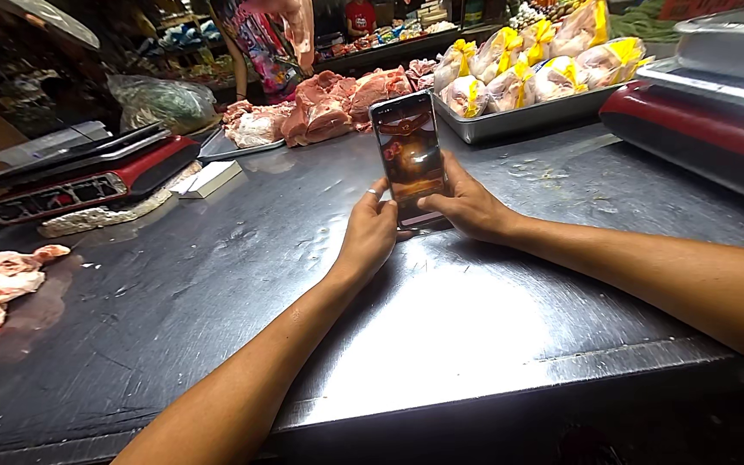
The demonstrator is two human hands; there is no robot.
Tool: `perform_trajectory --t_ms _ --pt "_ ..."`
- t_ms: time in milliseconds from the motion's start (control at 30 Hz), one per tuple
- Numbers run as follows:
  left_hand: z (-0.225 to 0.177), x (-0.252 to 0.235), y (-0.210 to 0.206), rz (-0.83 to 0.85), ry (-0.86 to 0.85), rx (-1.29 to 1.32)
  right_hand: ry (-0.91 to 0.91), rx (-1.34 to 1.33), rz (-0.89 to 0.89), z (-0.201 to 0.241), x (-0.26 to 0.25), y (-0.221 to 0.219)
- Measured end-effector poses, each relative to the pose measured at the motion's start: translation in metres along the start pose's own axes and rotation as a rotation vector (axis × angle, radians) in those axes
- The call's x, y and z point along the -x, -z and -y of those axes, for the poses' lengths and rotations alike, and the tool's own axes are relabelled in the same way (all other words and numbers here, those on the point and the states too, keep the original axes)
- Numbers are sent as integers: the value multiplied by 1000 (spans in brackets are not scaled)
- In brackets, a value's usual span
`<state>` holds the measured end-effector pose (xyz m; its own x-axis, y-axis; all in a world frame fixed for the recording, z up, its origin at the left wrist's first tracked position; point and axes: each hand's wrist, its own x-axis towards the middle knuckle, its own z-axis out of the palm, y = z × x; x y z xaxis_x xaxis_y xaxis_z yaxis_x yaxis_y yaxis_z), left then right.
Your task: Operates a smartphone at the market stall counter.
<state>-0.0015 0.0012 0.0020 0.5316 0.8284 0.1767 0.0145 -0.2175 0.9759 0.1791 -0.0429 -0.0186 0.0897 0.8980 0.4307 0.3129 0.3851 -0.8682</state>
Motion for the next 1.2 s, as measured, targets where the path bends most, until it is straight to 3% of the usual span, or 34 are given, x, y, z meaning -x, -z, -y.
perform_trajectory --t_ms 1200 --pt "0 0 -1 0 11 17 -19 28 -1 3 1 0"
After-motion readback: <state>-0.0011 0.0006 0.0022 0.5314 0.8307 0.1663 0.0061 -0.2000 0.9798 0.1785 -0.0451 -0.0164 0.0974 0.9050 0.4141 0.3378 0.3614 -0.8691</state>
